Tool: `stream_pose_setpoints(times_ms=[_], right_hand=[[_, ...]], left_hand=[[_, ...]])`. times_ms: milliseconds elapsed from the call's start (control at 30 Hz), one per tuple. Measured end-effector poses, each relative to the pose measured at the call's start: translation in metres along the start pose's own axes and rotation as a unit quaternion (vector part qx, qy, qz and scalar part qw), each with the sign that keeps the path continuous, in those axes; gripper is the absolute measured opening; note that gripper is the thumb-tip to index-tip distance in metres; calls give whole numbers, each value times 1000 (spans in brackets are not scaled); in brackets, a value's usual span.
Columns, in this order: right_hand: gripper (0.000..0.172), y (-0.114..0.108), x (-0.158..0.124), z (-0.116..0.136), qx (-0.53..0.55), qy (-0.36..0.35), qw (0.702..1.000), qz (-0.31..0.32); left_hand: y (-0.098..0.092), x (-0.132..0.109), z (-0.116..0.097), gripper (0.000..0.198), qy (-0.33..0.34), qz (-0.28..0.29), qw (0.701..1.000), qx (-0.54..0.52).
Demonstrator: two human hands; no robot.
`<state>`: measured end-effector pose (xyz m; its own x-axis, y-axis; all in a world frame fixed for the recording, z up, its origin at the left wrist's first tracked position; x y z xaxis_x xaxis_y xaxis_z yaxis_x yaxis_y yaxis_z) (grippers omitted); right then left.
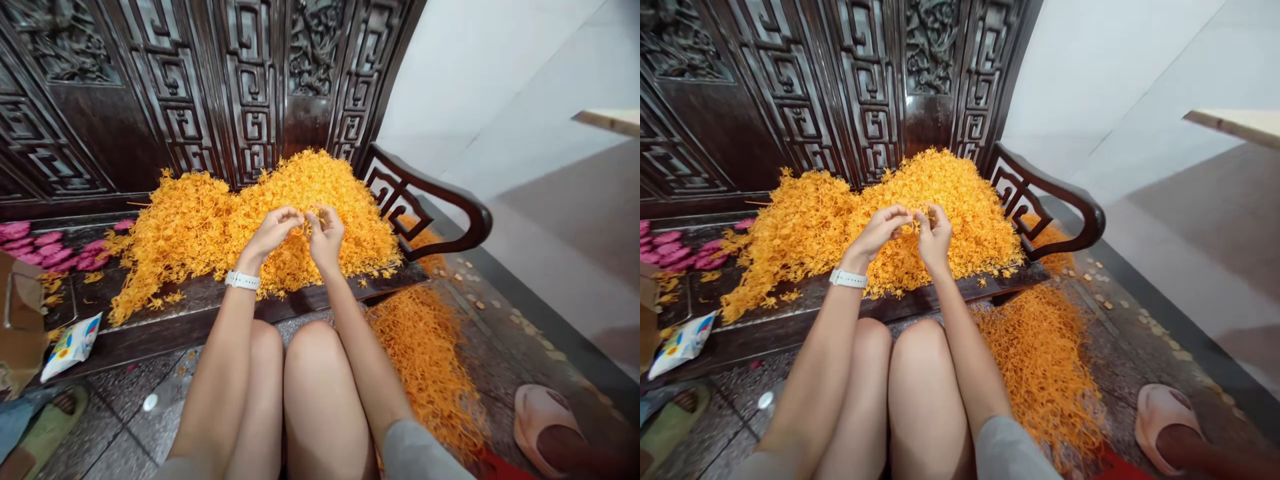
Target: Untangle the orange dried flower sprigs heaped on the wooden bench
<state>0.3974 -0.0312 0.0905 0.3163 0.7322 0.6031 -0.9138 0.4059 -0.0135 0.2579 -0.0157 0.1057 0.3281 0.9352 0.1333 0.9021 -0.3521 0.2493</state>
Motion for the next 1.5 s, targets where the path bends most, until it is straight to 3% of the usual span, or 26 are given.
stream_pose_setpoints(times_ms=[133, 267, 400, 500, 600, 667, 733, 833, 933, 1000, 1100, 1200, 1267, 1367, 1500], right_hand=[[22, -4, -3, 4, -49, -11, 998, 24], [26, -5, -4, 10, -66, -17, 997, 18], [31, 3, -1, 8, 105, 112, 988, 4], [24, 8, 2, 9, 265, 219, 939, 18], [21, -1, 8, 18, 350, 263, 899, 24], [22, -13, 14, 32, 374, 242, 894, 38], [17, -27, 19, 50, 353, 191, 914, 57], [5, -48, 24, 77, 225, 76, 971, 12], [14, -51, 18, 91, 59, -20, 997, -37], [20, -35, 11, 85, -11, -14, 1000, 6], [29, -9, -1, 65, 0, 69, 994, 79], [32, 9, -8, 54, 56, 131, 984, 105], [28, 12, -8, 52, 65, 134, 985, 92], [16, 9, -6, 48, 56, 97, 993, 41], [7, 5, -9, 53, 29, 9, 1000, 7]], left_hand=[[10, -2, -2, 39, 12, -63, 998, -24], [21, -3, -3, 36, 23, -121, 988, -97], [33, 2, 5, 33, -21, -88, 960, -266], [41, 2, 8, 27, -48, -54, 928, -365], [46, -2, 3, 26, -40, -53, 886, -459], [45, -4, -2, 28, -13, -61, 861, -504], [37, -4, -5, 28, 4, -84, 859, -505], [16, -3, -6, 25, 31, -152, 888, -433], [-3, -6, -8, 25, 83, -209, 911, -346], [-6, -7, -8, 28, 103, -221, 925, -293], [-1, -9, -13, 28, 154, -233, 943, -183], [6, -12, -22, 28, 232, -249, 938, -63], [10, -13, -24, 27, 244, -258, 934, -41], [13, -10, -15, 24, 159, -262, 932, -195], [33, -2, -3, 28, 8, -169, 873, -456]])
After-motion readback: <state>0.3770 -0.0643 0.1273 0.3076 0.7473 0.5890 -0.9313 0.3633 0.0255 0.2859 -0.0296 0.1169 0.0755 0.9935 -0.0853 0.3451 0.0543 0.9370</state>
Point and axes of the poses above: each hand's wrist, its own x-axis towards the middle knuckle, its own y-axis out of the palm, z = x × y, the point moved 5 cm from there along x, towards the middle knuckle, and after that the axes turned 7 degrees about -x, right-handed, at the moved point
